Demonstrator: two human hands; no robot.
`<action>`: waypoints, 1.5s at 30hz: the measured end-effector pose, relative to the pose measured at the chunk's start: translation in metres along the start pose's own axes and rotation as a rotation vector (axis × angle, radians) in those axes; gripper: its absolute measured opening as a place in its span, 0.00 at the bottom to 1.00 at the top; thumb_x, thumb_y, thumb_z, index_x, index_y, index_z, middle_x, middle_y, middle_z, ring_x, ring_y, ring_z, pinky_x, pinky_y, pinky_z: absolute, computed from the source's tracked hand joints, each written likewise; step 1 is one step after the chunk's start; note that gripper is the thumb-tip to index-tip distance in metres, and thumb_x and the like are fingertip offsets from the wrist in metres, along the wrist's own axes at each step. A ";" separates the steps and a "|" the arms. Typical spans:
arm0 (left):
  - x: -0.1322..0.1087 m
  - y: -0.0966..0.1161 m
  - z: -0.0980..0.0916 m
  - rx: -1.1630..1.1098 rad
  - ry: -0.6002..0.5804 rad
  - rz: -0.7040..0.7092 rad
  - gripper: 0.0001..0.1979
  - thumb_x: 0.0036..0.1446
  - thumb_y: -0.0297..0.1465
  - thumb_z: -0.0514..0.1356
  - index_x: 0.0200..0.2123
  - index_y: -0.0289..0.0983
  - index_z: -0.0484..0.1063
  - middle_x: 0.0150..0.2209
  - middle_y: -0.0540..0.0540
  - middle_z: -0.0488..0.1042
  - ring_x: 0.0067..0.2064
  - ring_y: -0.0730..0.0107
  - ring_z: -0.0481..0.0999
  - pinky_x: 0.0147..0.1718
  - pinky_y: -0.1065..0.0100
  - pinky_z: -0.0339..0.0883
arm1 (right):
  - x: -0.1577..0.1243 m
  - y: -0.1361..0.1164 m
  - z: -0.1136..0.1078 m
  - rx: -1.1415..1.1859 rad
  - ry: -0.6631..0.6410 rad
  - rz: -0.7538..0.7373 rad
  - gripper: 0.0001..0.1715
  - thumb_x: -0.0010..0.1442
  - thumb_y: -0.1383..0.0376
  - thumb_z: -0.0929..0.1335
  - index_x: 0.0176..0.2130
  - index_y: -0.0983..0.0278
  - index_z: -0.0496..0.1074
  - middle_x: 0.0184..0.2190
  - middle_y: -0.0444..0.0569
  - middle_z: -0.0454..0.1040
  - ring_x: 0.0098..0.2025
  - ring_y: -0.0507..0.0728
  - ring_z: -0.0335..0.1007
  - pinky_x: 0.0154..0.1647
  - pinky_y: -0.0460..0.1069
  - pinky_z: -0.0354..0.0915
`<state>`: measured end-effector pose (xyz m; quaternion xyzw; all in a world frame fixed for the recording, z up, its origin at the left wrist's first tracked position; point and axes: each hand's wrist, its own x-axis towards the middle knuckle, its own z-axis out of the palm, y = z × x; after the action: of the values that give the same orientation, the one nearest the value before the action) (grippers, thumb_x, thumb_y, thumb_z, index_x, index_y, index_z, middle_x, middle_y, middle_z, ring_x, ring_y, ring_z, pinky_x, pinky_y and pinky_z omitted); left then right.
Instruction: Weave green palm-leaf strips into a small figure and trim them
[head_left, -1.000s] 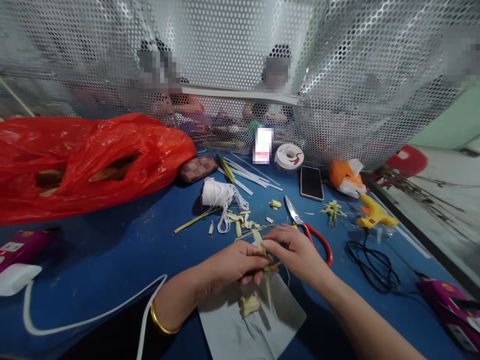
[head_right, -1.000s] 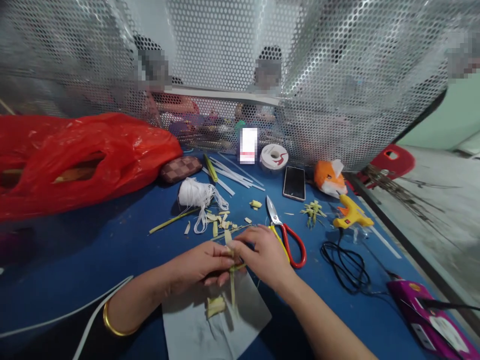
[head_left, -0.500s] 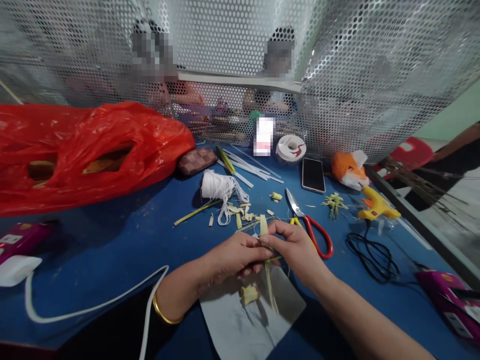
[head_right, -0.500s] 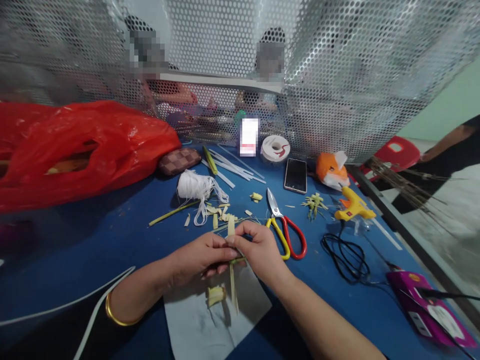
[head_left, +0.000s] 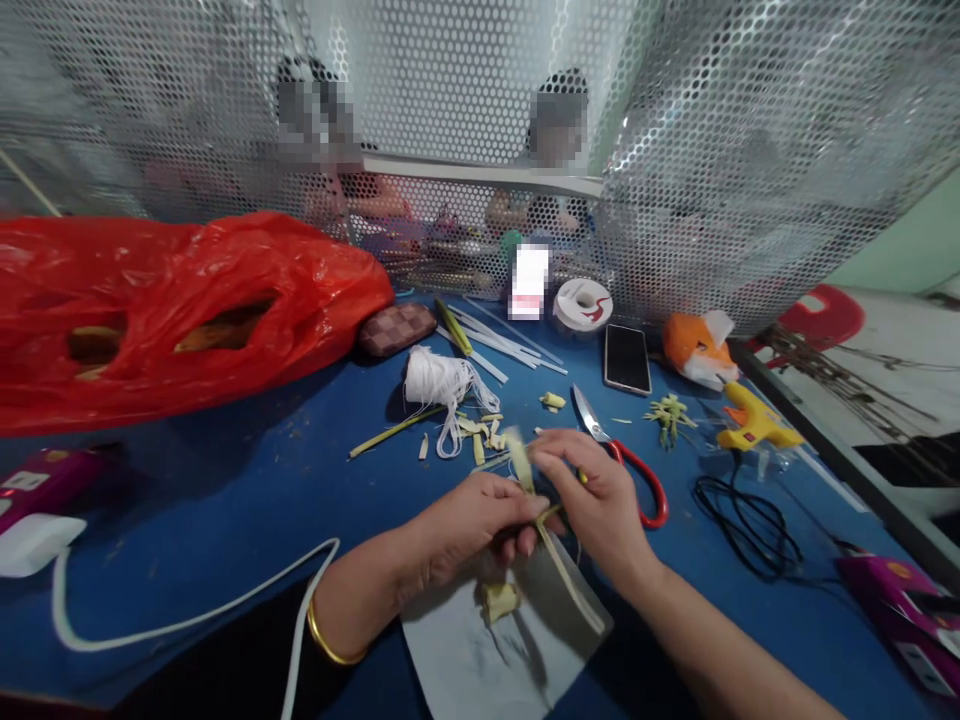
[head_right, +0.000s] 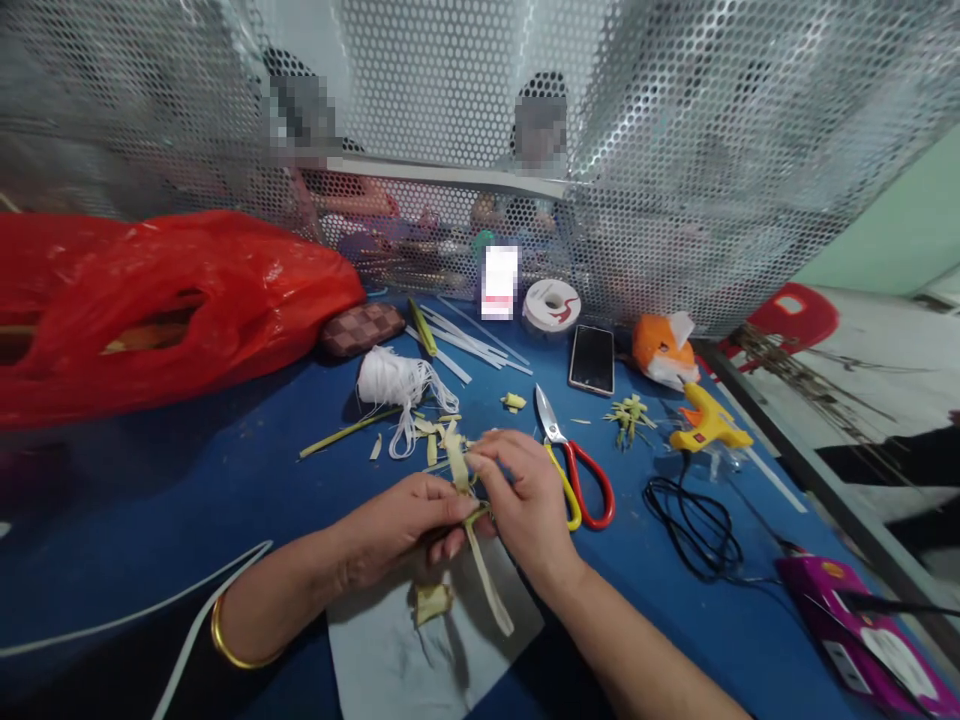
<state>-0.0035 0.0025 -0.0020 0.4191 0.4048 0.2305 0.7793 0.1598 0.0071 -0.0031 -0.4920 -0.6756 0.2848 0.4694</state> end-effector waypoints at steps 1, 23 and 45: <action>0.001 0.001 -0.001 -0.054 0.044 0.011 0.18 0.52 0.44 0.64 0.29 0.33 0.79 0.19 0.51 0.69 0.19 0.80 0.62 0.22 0.74 0.56 | 0.003 0.002 -0.004 -0.030 0.057 -0.025 0.08 0.62 0.62 0.67 0.36 0.60 0.76 0.41 0.51 0.77 0.47 0.60 0.70 0.51 0.55 0.63; 0.006 0.008 -0.004 -0.099 0.346 0.223 0.04 0.47 0.29 0.63 0.27 0.33 0.73 0.21 0.52 0.70 0.19 0.78 0.64 0.17 0.75 0.60 | -0.012 -0.007 -0.006 -0.200 -0.351 -0.009 0.18 0.67 0.61 0.61 0.26 0.62 0.66 0.21 0.44 0.67 0.26 0.53 0.62 0.27 0.46 0.56; 0.000 0.009 -0.008 -0.070 0.139 0.010 0.15 0.50 0.41 0.66 0.30 0.34 0.76 0.20 0.54 0.67 0.19 0.81 0.62 0.19 0.75 0.53 | 0.002 -0.002 0.001 0.563 -0.056 0.547 0.17 0.46 0.53 0.77 0.24 0.64 0.76 0.23 0.45 0.73 0.29 0.53 0.67 0.36 0.49 0.62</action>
<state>-0.0098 0.0111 0.0026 0.3765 0.4473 0.2769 0.7625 0.1581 0.0088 -0.0012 -0.4979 -0.4274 0.5870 0.4742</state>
